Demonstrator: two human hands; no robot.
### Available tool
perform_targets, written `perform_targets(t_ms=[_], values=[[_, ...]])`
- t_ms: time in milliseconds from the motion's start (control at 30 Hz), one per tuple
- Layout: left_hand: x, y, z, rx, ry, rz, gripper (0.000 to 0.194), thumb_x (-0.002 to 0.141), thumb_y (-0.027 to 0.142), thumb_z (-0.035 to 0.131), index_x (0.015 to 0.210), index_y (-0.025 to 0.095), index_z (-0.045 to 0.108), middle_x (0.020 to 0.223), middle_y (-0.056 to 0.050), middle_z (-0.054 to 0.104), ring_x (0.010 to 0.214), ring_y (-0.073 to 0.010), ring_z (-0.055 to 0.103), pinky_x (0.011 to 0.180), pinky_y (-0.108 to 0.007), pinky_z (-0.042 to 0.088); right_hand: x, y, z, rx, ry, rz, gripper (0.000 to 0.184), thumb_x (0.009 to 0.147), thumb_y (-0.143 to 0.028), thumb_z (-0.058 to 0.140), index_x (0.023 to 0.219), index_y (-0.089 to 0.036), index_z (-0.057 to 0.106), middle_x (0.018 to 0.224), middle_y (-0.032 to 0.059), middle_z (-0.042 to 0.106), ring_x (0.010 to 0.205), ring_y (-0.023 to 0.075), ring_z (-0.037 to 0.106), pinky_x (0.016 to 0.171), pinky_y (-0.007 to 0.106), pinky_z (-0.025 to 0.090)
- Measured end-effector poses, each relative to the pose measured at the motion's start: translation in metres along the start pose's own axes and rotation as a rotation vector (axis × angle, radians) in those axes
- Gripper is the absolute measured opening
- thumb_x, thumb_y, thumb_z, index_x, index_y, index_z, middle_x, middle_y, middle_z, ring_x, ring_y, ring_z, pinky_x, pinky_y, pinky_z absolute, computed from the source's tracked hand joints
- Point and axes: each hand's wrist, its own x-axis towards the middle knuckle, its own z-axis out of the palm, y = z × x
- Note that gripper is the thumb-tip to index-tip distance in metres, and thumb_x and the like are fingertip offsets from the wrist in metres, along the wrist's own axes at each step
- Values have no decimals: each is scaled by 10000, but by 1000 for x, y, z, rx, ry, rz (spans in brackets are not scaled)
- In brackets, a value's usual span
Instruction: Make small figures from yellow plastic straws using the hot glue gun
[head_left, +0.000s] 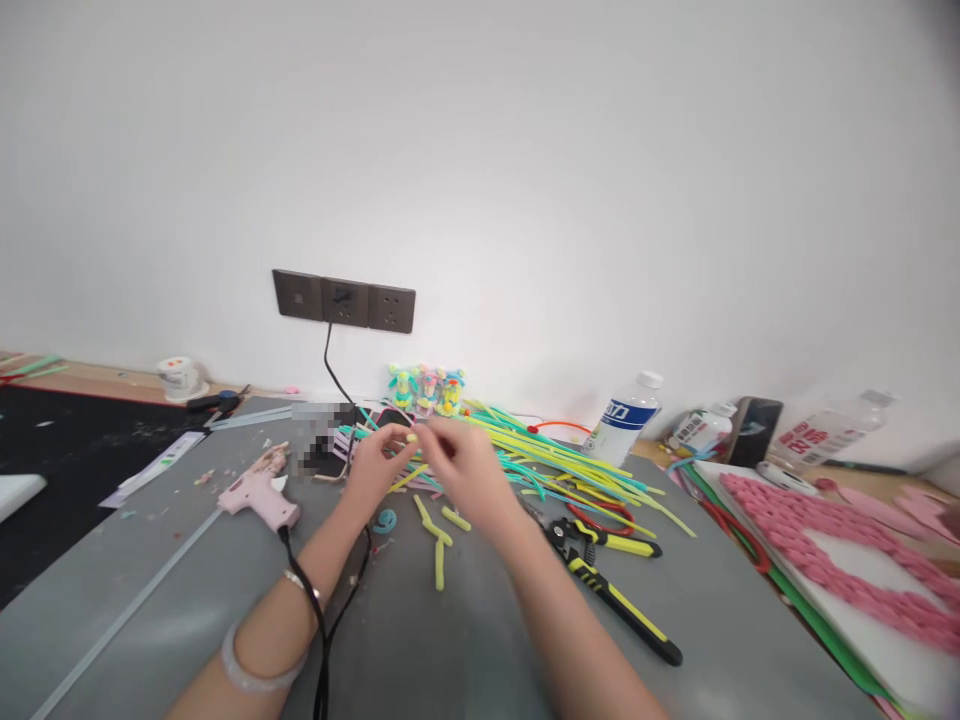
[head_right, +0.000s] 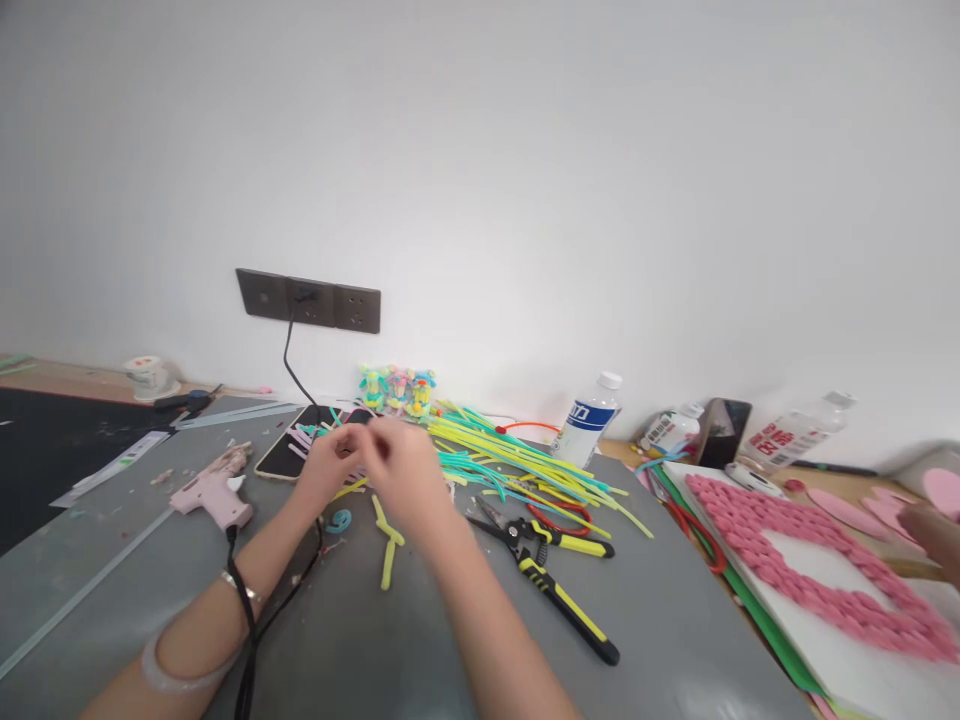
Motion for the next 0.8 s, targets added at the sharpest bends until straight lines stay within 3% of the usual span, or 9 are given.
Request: perform_targets(t_ms=[67,133,233,333,500,567,667,733,800], values=[[0,4,-2,31,-31,-22,263,881,351,667,998,116,667,926,-64,692,803,-202,665,728,-354,560,-9,27,-26,12,-67,127,417,972,-328,457,583,-185,506,516,-54,364,508,111,347,527,257,254],[0,8,-4,28,-28,-32,239,836,364,681,885,130,670,810,-43,683,727,-187,643,679,-312,525,-20,49,-35,-38,-239,215,335,935,-301,512,627,-179,562,543,-42,450,527,114,394,534,249,272],[-2,15,-4,22,-14,-32,240,802,383,673,864,151,664,815,-43,688,730,-179,631,653,-277,496,-35,67,-24,-64,-457,239,173,861,-208,581,693,-178,602,651,-18,582,596,122,484,563,234,315],[-3,19,-3,19,-16,-37,251,782,400,672,855,160,667,806,-42,690,721,-176,627,643,-266,489,-42,69,-2,-59,-532,243,102,797,-168,639,699,-179,612,649,-20,601,590,121,502,556,231,315],[-2,20,-3,18,-1,-32,248,768,401,675,835,163,670,809,-46,690,713,-175,618,624,-259,488,-39,63,18,-68,-515,271,182,709,-142,711,611,-178,562,590,-28,539,557,118,450,531,245,266],[-2,21,-3,-1,20,-28,238,764,393,678,832,165,671,807,-43,686,714,-171,611,621,-253,486,-37,65,16,-29,-516,263,179,698,-100,680,603,-180,551,574,-38,521,550,112,443,527,241,276],[-2,23,-4,-35,32,-21,221,768,379,680,833,168,671,802,-36,675,723,-165,607,633,-246,487,-35,75,5,106,-509,242,110,794,-168,609,691,-186,577,625,-34,568,561,106,477,537,224,344],[-3,25,-4,-43,27,-18,215,774,376,679,834,169,671,800,-32,669,721,-160,602,626,-240,479,-34,84,-3,322,-436,261,158,865,-294,583,746,-191,566,691,-13,625,552,104,489,535,225,377],[-3,27,-3,-43,24,-23,218,773,380,679,832,170,670,790,-31,664,708,-156,591,603,-234,466,-33,94,-9,548,-261,301,272,859,-416,622,726,-201,522,721,3,663,509,95,470,507,230,378]])
